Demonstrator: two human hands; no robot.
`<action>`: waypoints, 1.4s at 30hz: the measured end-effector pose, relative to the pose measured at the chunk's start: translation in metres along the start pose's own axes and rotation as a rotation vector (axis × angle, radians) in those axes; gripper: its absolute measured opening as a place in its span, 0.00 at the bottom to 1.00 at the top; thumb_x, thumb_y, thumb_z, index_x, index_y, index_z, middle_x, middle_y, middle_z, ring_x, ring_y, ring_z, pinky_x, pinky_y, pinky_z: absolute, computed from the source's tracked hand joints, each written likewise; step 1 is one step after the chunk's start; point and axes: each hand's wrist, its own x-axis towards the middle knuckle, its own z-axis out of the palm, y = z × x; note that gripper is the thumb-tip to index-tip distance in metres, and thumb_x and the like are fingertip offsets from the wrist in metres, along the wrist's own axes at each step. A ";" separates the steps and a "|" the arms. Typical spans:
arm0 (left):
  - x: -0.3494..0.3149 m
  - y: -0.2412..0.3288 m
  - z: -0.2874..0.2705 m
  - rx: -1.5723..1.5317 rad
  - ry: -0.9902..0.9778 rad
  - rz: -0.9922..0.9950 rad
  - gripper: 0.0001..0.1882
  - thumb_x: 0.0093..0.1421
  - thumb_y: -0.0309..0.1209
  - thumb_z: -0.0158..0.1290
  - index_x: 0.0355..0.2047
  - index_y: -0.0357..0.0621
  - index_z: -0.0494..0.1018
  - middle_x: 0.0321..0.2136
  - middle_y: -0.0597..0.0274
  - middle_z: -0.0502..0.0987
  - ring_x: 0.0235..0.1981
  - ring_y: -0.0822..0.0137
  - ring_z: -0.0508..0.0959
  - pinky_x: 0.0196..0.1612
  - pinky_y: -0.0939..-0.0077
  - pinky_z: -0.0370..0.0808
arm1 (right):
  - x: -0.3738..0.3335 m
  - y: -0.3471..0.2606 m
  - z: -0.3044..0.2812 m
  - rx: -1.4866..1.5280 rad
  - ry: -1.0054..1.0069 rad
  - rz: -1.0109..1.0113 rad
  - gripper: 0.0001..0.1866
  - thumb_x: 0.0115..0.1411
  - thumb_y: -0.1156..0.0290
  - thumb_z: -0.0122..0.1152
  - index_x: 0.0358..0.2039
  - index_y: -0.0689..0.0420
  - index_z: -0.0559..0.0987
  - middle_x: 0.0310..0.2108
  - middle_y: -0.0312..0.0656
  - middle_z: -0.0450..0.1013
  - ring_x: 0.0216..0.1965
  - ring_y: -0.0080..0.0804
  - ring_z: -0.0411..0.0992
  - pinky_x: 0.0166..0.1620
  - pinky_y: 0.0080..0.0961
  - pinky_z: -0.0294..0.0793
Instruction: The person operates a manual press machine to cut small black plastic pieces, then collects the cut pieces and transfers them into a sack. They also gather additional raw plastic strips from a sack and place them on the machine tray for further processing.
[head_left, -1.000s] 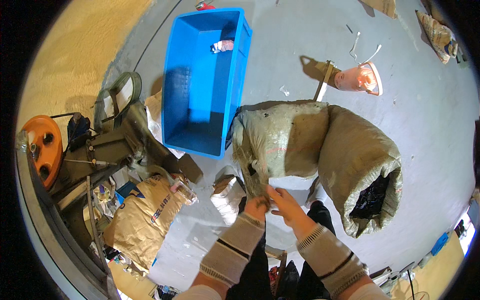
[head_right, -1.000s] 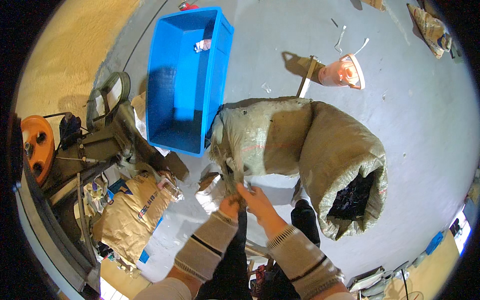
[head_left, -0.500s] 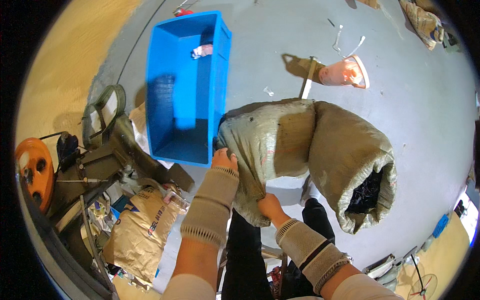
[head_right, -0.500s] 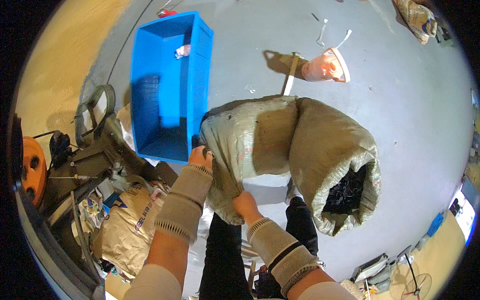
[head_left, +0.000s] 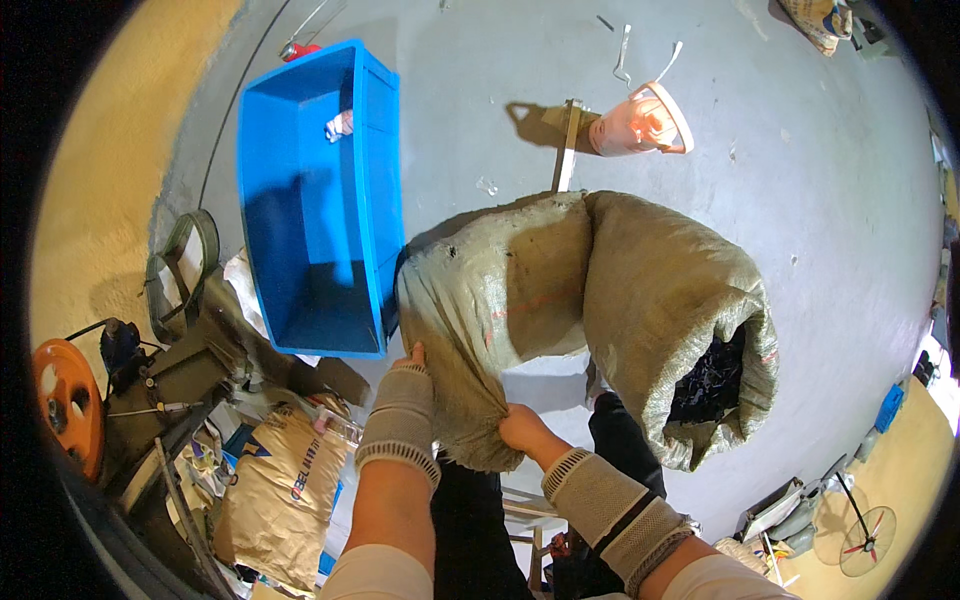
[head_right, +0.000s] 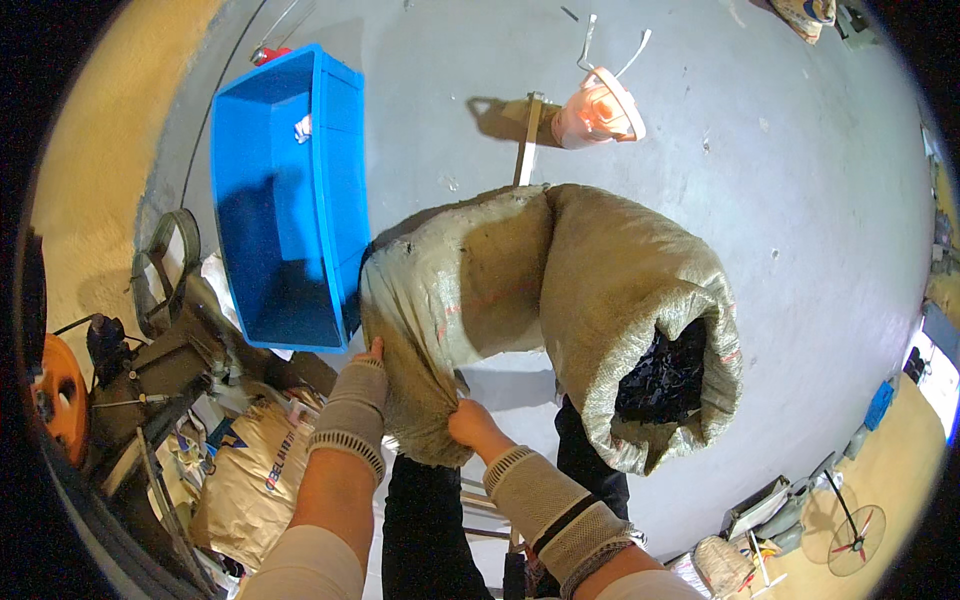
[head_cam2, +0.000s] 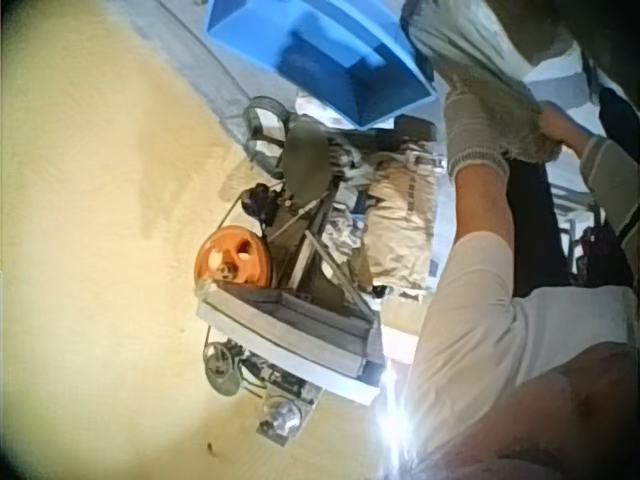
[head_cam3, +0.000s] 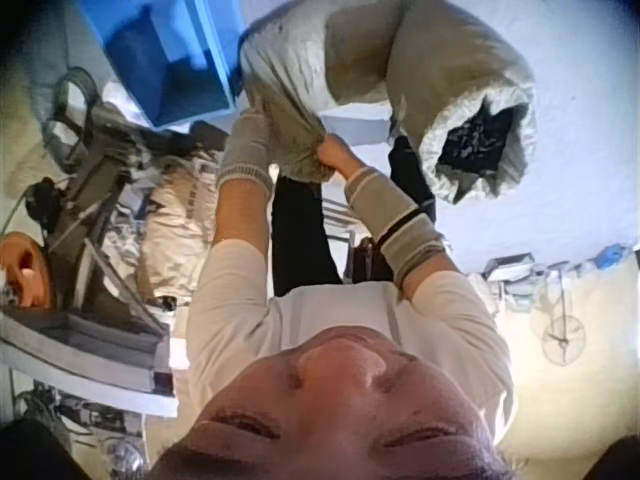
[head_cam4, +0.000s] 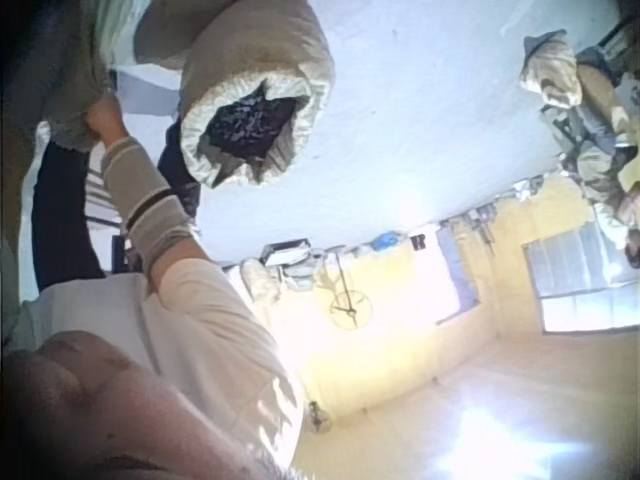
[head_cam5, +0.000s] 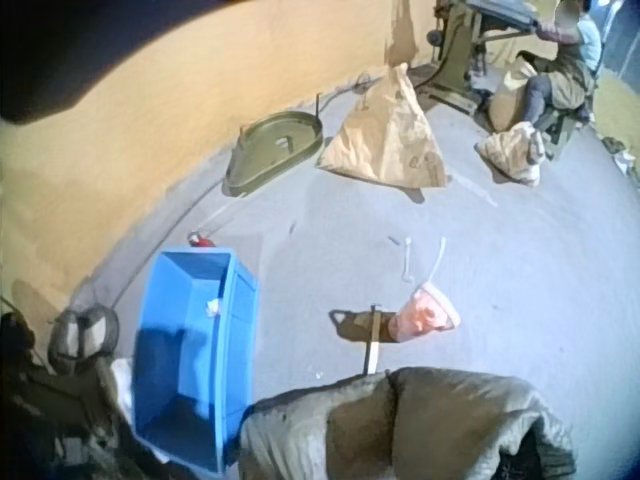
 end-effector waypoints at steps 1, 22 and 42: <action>-0.005 -0.005 -0.003 -0.026 -0.006 0.017 0.29 0.64 0.49 0.42 0.54 0.36 0.66 0.54 0.47 0.68 0.53 0.51 0.70 0.56 0.59 0.67 | -0.004 0.000 0.001 0.090 -0.032 -0.004 0.17 0.50 0.72 0.50 0.39 0.66 0.77 0.36 0.63 0.73 0.41 0.58 0.71 0.43 0.41 0.71; -0.326 -0.144 -0.017 -0.594 -0.500 0.191 0.33 0.64 0.53 0.39 0.56 0.36 0.65 0.49 0.44 0.72 0.50 0.48 0.73 0.55 0.59 0.67 | -0.236 -0.007 -0.069 -0.310 0.282 -0.151 0.12 0.51 0.69 0.54 0.34 0.64 0.70 0.28 0.56 0.73 0.30 0.59 0.72 0.36 0.46 0.73; -0.256 -0.117 0.067 -0.249 -0.277 -0.107 0.32 0.65 0.52 0.33 0.57 0.39 0.65 0.55 0.43 0.66 0.53 0.49 0.70 0.54 0.61 0.65 | -0.203 0.037 -0.112 -0.825 0.092 -0.207 0.09 0.53 0.73 0.53 0.25 0.61 0.80 0.32 0.53 0.71 0.37 0.47 0.73 0.39 0.38 0.73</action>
